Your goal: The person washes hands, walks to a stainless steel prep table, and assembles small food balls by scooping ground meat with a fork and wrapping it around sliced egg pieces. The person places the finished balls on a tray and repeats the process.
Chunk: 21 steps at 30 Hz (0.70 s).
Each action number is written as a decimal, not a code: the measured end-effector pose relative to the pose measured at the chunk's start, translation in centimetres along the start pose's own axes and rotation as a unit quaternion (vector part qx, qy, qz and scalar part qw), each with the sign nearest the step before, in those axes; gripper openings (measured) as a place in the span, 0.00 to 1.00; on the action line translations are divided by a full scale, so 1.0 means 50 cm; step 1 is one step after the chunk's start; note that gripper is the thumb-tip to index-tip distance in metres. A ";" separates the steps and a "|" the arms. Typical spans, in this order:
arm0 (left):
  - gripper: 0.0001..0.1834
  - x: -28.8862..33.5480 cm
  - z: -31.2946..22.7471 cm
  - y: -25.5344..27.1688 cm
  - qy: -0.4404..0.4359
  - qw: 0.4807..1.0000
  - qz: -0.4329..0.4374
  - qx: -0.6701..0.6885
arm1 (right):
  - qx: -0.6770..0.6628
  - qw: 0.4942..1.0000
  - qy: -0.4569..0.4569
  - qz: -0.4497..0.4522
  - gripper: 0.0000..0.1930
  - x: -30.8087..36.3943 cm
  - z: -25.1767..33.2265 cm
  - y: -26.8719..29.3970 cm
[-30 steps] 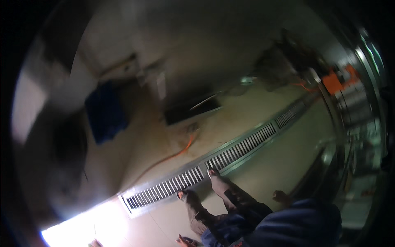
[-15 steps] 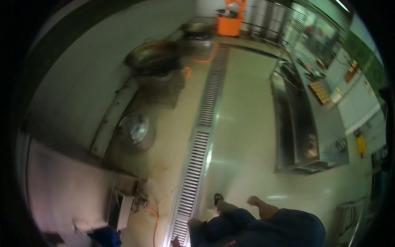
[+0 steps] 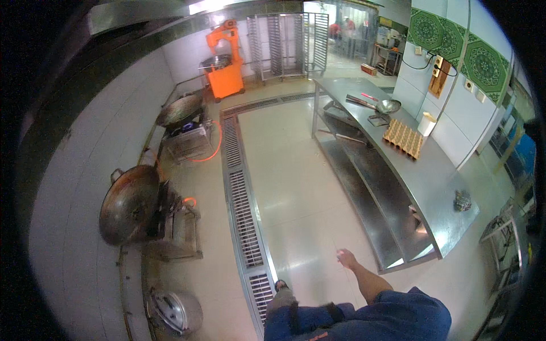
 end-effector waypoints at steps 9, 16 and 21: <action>0.28 -0.159 -1.333 -0.357 -0.302 0.947 0.106 -0.041 | -0.356 0.722 -0.564 0.185 0.15 0.127 -0.143 0.004; 0.18 -0.312 -1.921 -0.600 -0.378 0.910 0.082 -0.152 | -0.354 0.775 -0.497 0.164 0.17 -0.535 -0.382 0.038; 0.15 -0.374 -1.941 -0.584 0.001 0.989 0.029 -0.144 | -0.296 0.915 -0.268 -0.063 0.21 -1.449 -0.631 0.396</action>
Point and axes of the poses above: each hand's wrist, its own x-axis away from the middle knuckle, its own y-axis out of the back of the hand, z = x × y, the point moved 7 cm from there along -x, towards the middle knuckle, and after that the axes turned 14 degrees about -x, right-handed, at the moved point
